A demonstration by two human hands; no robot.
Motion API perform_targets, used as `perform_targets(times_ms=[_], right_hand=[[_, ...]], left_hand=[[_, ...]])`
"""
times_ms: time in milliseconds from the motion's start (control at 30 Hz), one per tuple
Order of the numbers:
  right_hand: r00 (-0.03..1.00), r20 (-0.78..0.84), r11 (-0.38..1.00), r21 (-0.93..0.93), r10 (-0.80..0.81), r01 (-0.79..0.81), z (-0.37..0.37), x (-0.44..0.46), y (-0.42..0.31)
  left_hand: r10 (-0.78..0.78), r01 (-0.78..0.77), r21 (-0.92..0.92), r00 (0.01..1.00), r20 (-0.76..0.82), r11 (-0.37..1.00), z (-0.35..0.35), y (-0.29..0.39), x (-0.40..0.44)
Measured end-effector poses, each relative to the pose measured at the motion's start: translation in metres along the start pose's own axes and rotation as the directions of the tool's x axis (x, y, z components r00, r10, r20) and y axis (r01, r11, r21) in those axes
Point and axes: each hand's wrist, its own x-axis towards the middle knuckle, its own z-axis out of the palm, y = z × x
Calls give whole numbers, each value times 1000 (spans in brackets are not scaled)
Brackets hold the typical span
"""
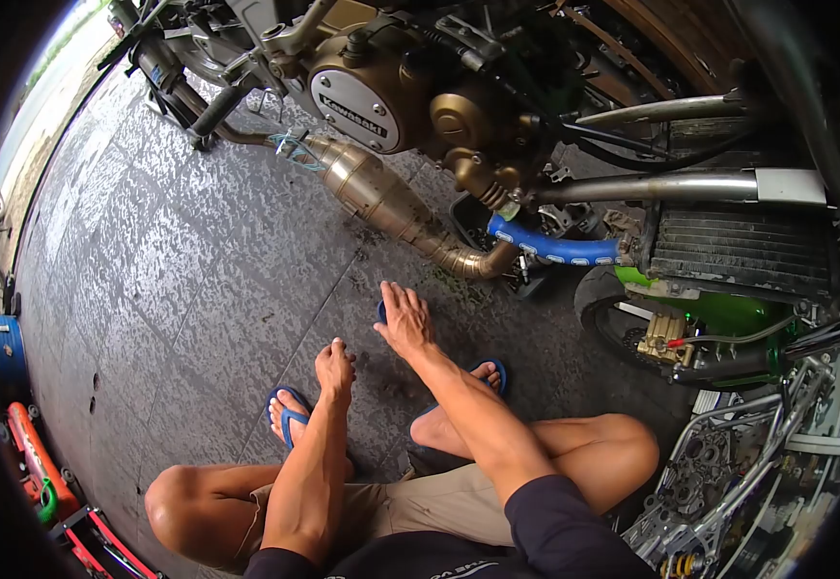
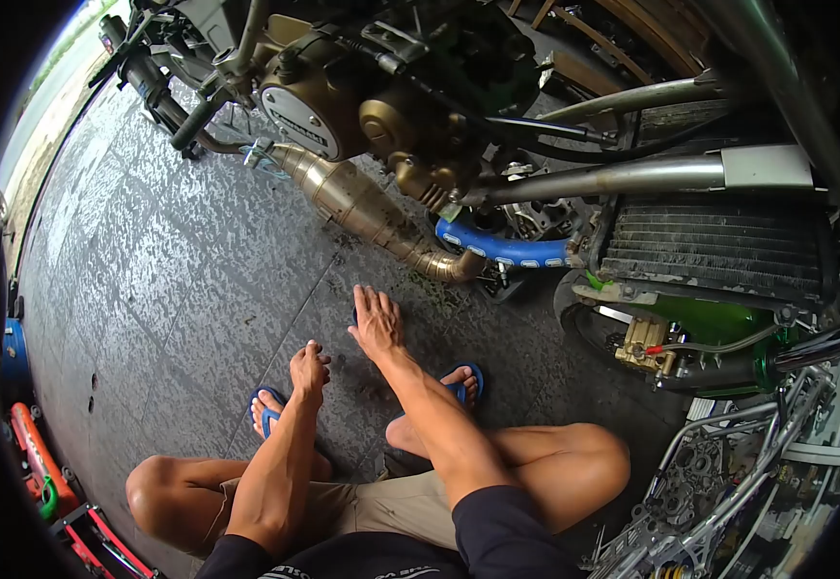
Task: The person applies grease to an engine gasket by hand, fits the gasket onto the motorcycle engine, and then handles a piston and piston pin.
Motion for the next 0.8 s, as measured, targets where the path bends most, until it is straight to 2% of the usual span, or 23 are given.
perform_targets(times_ms=[100, 233, 300, 367, 400, 433, 500, 600, 733, 800], right_hand=[[999, 4, 999, 9, -54, 54, -25, -7, 18], [964, 265, 1000, -22, 5, 1, -65, -27, 86], [931, 359, 996, -89, 61, -31, -98, -37, 120], [857, 435, 953, -235, 278, -190, -128, -43, 142], [815, 451, 920, -310, 364, -239, -138, -44, 154], [845, 397, 922, -288, 359, -257, -139, -52, 174], [815, 419, 906, -318, 400, -281, -149, -58, 190], [703, 553, 889, -364, 447, -279, -174, -61, 184], [734, 542, 911, -282, 411, -302, -177, -63, 190], [864, 235, 895, -90, 446, -438, -156, -52, 207]], left_hand=[[-6, 6, 24, 1000, -5, 1000, 2, 2, -2], [4, -5, 55, 1000, 11, 998, 2, -3, -1], [15, -16, 91, 1000, 7, 996, 4, -3, -1], [8, -8, 71, 1000, -10, 997, 4, -14, 8], [65, -63, 113, 998, -10, 992, 4, -25, 19], [122, -119, 155, 993, -6, 981, 3, -32, 25], [121, -115, 148, 992, -30, 982, 4, -35, 27], [148, -137, 162, 987, -55, 977, 6, -38, 27], [151, -139, 175, 987, -57, 975, 7, -32, 26], [129, -120, 155, 990, -51, 981, 7, -29, 23]])
